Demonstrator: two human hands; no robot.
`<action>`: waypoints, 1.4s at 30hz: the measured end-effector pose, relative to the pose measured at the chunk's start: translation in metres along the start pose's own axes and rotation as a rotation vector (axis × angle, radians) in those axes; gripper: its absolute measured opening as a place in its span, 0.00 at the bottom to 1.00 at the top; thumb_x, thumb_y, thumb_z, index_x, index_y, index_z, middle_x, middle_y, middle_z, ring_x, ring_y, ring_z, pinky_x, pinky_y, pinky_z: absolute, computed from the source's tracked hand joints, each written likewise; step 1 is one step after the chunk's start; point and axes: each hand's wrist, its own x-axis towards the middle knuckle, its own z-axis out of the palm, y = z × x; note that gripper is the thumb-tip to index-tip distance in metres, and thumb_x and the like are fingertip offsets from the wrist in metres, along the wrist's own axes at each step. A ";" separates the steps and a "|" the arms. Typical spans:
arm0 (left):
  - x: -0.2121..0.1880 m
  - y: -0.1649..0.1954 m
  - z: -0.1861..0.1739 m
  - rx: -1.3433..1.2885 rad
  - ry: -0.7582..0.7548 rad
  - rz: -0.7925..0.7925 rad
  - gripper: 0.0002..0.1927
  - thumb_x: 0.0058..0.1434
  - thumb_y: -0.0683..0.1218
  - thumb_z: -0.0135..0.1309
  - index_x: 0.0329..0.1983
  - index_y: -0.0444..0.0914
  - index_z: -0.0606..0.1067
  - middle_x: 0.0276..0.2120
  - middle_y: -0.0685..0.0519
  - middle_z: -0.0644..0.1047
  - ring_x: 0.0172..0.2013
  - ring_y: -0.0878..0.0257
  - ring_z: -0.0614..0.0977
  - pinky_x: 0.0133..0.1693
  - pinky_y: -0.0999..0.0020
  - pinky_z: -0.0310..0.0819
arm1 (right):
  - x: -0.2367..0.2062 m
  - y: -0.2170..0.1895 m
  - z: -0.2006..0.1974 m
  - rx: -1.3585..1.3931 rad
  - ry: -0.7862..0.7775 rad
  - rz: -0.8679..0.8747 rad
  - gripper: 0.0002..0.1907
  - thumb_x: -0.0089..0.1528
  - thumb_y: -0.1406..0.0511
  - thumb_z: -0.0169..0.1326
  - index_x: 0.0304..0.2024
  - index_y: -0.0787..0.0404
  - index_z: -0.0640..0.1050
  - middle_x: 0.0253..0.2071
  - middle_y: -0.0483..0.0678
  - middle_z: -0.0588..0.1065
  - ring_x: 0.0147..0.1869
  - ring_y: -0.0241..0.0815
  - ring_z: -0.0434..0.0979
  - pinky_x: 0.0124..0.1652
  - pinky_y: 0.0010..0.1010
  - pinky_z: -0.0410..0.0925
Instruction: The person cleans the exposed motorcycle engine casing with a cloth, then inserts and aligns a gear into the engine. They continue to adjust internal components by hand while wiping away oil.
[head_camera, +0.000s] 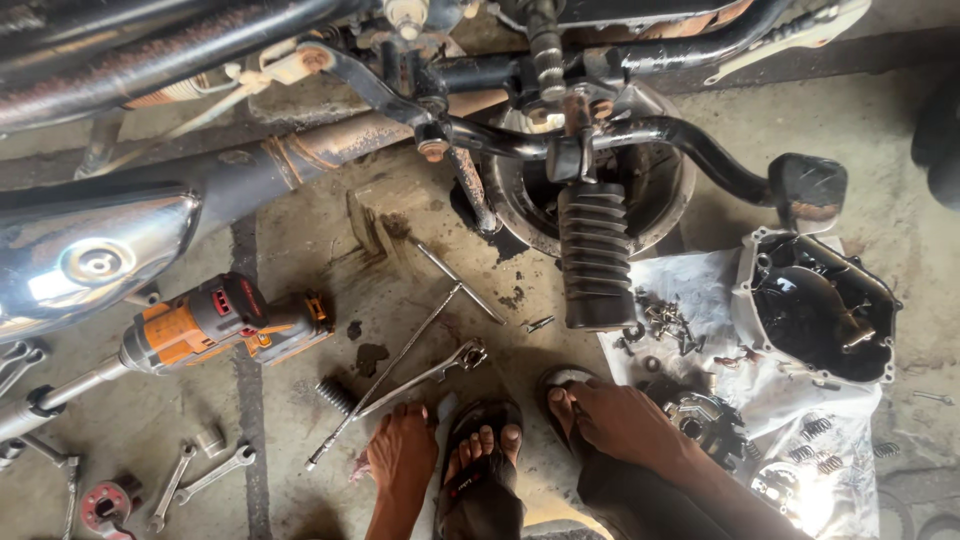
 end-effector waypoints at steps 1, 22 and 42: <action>0.000 0.001 -0.003 0.000 -0.039 0.001 0.09 0.53 0.47 0.60 0.37 0.42 0.78 0.39 0.50 0.80 0.42 0.50 0.82 0.41 0.52 0.77 | 0.000 -0.001 -0.002 -0.015 -0.031 0.026 0.15 0.57 0.64 0.58 0.45 0.61 0.74 0.42 0.55 0.77 0.46 0.59 0.80 0.44 0.49 0.72; -0.027 0.167 -0.192 -1.027 0.225 0.337 0.15 0.56 0.45 0.61 0.46 0.42 0.77 0.39 0.46 0.83 0.38 0.55 0.87 0.41 0.58 0.84 | -0.045 -0.101 -0.109 0.955 0.185 -0.064 0.17 0.69 0.60 0.46 0.50 0.67 0.78 0.30 0.50 0.78 0.30 0.36 0.78 0.31 0.30 0.72; 0.079 0.308 -0.302 0.002 0.070 1.463 0.18 0.67 0.53 0.50 0.24 0.38 0.76 0.22 0.50 0.76 0.22 0.55 0.77 0.28 0.54 0.74 | -0.053 -0.069 -0.369 -0.456 0.260 0.161 0.12 0.69 0.62 0.48 0.53 0.57 0.72 0.21 0.51 0.76 0.20 0.43 0.74 0.23 0.36 0.67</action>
